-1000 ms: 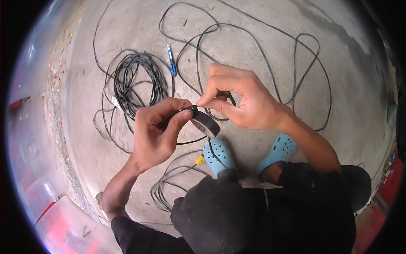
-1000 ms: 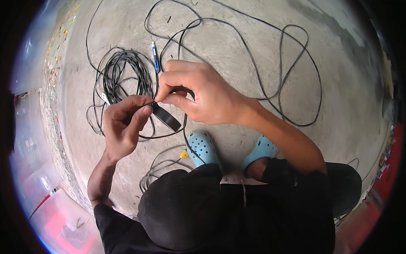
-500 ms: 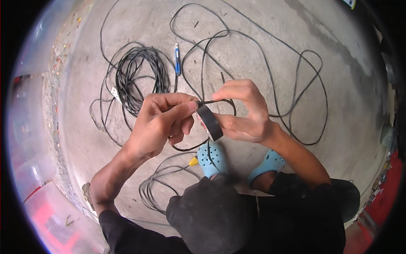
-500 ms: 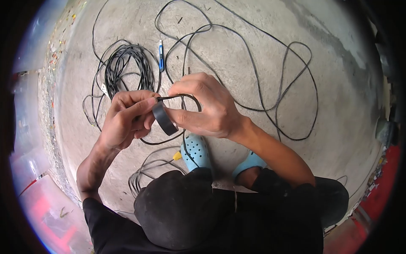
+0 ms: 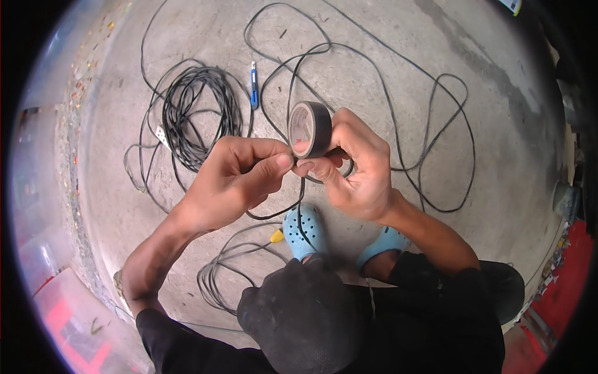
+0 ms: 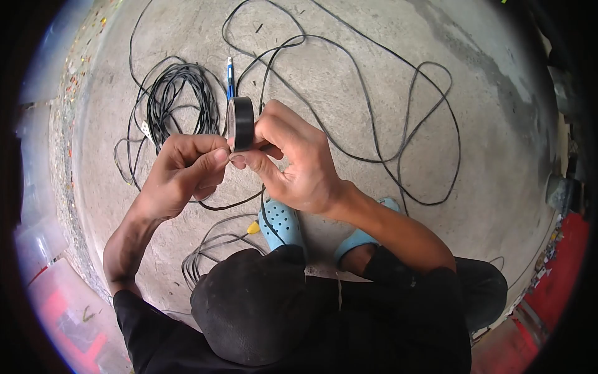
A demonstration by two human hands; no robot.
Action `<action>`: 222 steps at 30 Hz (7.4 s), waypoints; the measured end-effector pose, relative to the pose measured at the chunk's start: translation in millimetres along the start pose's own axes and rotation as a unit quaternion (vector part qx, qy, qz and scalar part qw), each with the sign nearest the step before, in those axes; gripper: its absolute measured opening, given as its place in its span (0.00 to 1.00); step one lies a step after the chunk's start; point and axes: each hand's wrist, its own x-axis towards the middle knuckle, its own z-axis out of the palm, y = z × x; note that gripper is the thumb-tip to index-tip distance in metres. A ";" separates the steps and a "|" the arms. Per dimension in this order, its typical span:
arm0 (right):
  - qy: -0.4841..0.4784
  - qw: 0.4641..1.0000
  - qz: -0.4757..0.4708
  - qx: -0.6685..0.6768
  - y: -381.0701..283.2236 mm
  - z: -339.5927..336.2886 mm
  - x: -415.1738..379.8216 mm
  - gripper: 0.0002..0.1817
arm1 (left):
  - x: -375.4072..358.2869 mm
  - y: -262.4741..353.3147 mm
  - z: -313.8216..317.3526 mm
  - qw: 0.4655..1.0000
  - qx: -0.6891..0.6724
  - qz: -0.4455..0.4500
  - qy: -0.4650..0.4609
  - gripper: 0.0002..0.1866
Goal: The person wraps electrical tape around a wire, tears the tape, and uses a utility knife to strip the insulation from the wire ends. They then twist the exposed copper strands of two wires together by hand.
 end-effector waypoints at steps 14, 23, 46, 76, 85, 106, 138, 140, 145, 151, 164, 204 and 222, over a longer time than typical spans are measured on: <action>0.032 0.993 0.088 0.068 -3.2 4.6 -3.3 0.11 | -9.6 -1.1 6.4 0.957 0.233 0.166 0.051 0.06; -0.019 0.980 0.181 0.082 -15.0 -4.4 2.0 0.10 | -6.8 -12.0 8.0 0.773 0.475 0.409 0.102 0.13; -0.163 0.846 0.419 0.288 -10.0 -18.9 17.2 0.15 | 4.6 -28.6 -5.8 0.508 0.646 0.557 0.114 0.16; -0.146 0.948 0.224 0.171 10.2 -34.6 25.0 0.09 | 6.0 -17.8 18.0 0.941 0.286 0.141 0.112 0.06; -0.020 0.966 -0.176 -0.187 37.7 -18.7 2.3 0.14 | 17.0 -15.7 0.6 0.997 -0.035 -0.025 0.062 0.11; 0.008 0.901 -0.306 -0.306 55.9 -18.2 -12.3 0.18 | 25.4 -15.1 -0.4 0.963 -0.245 -0.111 0.010 0.09; 0.050 0.993 -0.111 -0.007 10.3 -1.9 -7.5 0.07 | -0.2 -4.5 2.5 0.992 -0.107 -0.032 -0.061 0.14; 0.055 0.994 -0.093 0.001 10.4 -2.0 -7.6 0.06 | -1.2 -4.1 3.1 0.994 -0.093 -0.024 -0.055 0.13; 0.062 0.997 -0.001 0.052 0.3 -1.1 -3.6 0.07 | -3.4 -15.2 7.9 0.997 -0.029 0.077 -0.009 0.10; 0.037 0.991 0.110 0.062 -1.0 -2.3 -4.9 0.12 | -9.8 -7.7 8.5 0.969 0.186 0.160 0.032 0.07; -0.031 0.953 0.275 0.121 -8.5 -5.7 9.8 0.14 | -9.5 -10.4 15.7 0.804 0.458 0.363 0.110 0.10; -0.053 0.989 -0.110 -0.084 24.3 -22.4 15.8 0.12 | 5.3 -6.1 0.6 0.994 -0.082 -0.057 0.032 0.09; 0.009 0.913 -0.271 -0.304 43.5 -0.6 -18.0 0.15 | 9.6 -4.1 -3.5 0.975 -0.198 -0.094 0.029 0.11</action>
